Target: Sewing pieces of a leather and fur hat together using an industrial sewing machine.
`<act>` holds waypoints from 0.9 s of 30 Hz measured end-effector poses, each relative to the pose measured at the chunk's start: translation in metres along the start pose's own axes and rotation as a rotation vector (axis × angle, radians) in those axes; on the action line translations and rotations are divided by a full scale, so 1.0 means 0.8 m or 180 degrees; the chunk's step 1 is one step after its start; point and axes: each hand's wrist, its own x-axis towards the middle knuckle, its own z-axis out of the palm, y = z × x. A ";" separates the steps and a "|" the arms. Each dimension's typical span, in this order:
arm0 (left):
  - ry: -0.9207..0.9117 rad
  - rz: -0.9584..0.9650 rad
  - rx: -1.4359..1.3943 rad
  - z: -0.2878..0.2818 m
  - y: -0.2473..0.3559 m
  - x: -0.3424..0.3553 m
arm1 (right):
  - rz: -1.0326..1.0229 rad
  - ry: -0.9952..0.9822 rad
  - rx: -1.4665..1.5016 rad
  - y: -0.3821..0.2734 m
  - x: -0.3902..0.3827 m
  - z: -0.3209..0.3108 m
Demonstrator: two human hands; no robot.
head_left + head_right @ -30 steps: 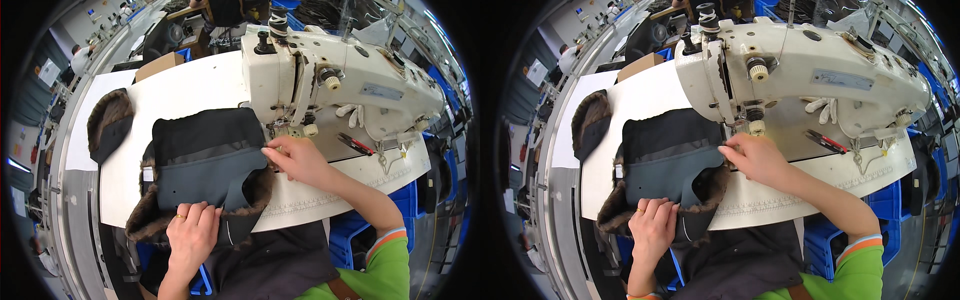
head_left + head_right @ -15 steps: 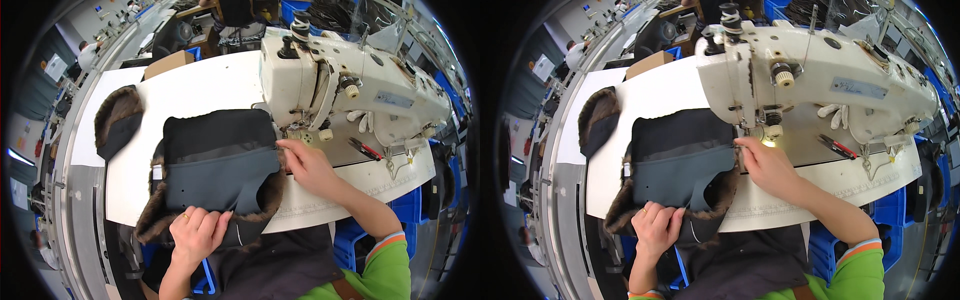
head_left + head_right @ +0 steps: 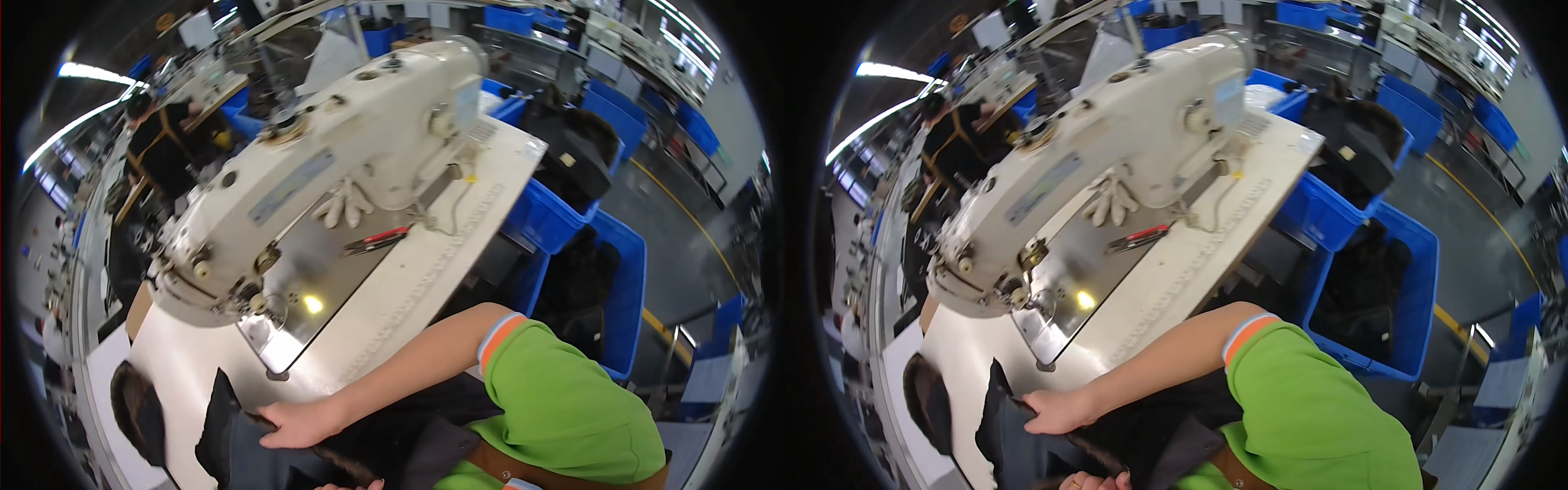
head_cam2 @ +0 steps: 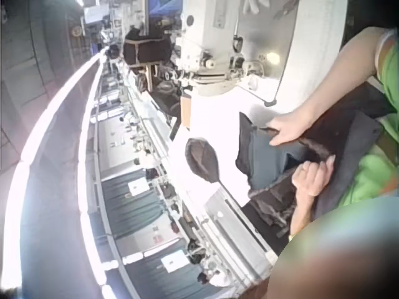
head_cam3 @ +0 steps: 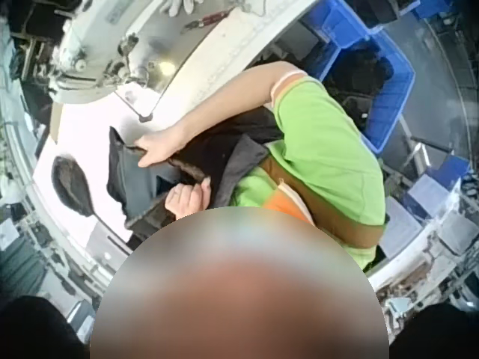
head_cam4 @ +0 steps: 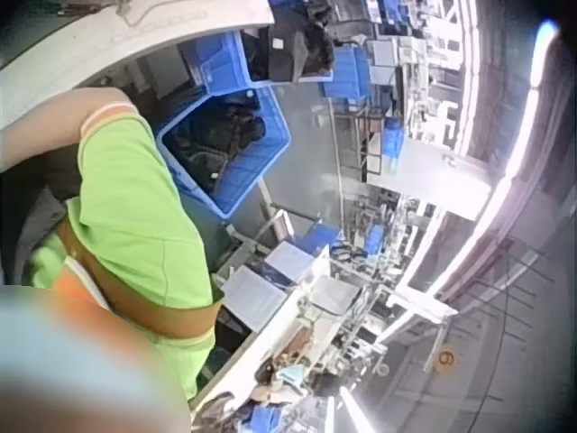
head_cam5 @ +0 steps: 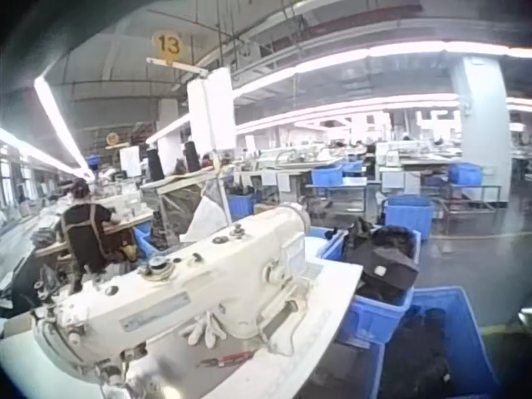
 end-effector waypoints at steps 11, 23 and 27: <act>-0.0015 -0.1536 0.0464 0.046 -0.021 0.047 | 0.0522 0.0255 0.1927 -0.043 -0.065 -0.073; 0.0534 -0.1940 0.2082 0.023 -0.089 0.003 | -0.0925 0.0110 -0.0938 -0.040 -0.066 -0.038; 0.0297 -0.2406 0.1157 0.026 -0.102 -0.003 | -0.0850 0.0483 -0.1406 -0.022 -0.034 -0.023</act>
